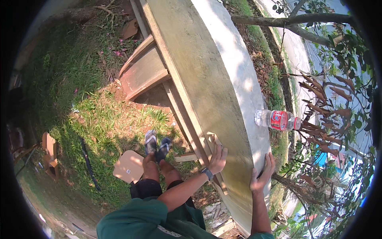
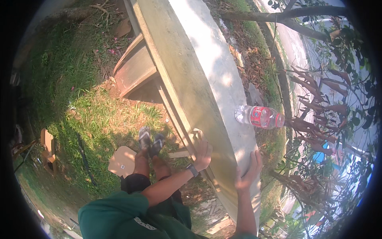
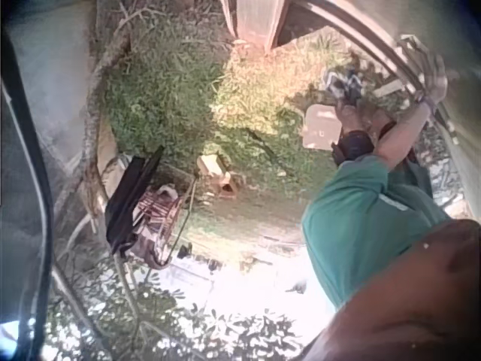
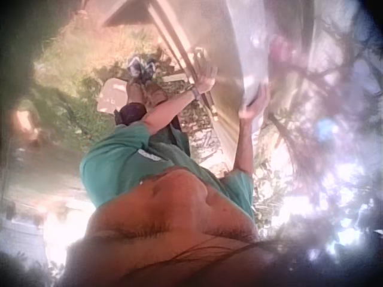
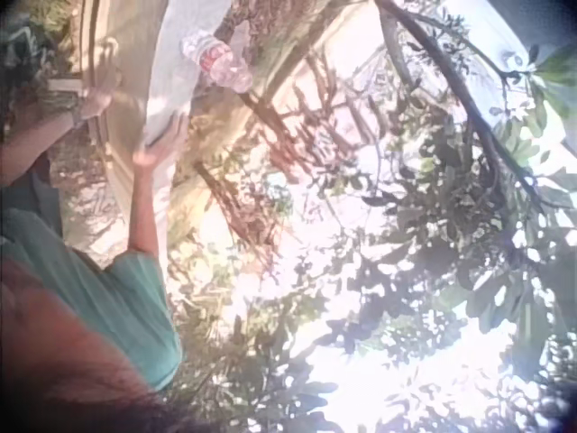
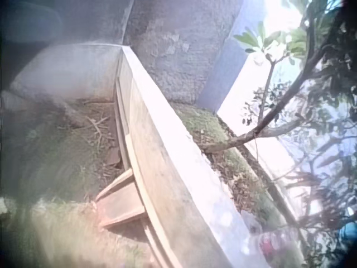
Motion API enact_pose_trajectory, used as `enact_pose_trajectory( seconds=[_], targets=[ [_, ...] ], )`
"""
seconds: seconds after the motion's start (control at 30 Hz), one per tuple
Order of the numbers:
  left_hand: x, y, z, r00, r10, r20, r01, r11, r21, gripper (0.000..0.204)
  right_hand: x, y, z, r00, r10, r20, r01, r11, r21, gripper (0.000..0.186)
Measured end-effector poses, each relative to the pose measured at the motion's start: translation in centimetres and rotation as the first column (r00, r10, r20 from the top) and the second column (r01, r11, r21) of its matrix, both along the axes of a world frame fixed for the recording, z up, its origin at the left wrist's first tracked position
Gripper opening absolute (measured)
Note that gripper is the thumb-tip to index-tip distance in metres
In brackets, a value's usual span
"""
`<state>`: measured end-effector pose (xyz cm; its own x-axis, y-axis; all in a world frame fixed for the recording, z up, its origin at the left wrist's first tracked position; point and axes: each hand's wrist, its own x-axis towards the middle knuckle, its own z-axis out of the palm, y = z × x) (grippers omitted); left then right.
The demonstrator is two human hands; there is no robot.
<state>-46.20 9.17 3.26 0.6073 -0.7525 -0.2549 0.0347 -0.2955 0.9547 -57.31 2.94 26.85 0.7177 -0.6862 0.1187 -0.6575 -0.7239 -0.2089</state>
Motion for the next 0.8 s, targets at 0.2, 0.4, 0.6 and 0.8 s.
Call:
enact_pose_trajectory(
  seconds=[0.2, 0.4, 0.6, 0.8],
  targets=[
    [24.9, -6.8, 0.5, 0.842, 0.539, 0.004, -0.499, 0.782, -0.372, 0.074, 2.2, -0.3, 0.7, 1.000, 0.013, 0.017, -0.013, 1.000, -0.001, 0.078],
    [26.9, -7.1, -4.0, 0.869, 0.477, -0.132, -0.494, 0.819, -0.293, 0.073, 0.0, -0.8, -0.1, 1.000, -0.022, -0.019, 0.023, 1.000, 0.016, 0.081],
    [-10.8, 3.7, -5.5, 1.000, 0.020, -0.014, -0.020, 1.000, 0.011, 0.054, 1.2, -0.3, 0.0, 0.996, -0.038, 0.075, 0.035, 0.998, 0.047, 0.078],
    [-17.7, 3.6, -15.1, 0.952, 0.306, 0.012, -0.303, 0.947, -0.107, 0.055, 0.0, -0.8, 0.3, 0.999, -0.038, 0.033, 0.037, 0.999, 0.038, 0.078]
  ],
)
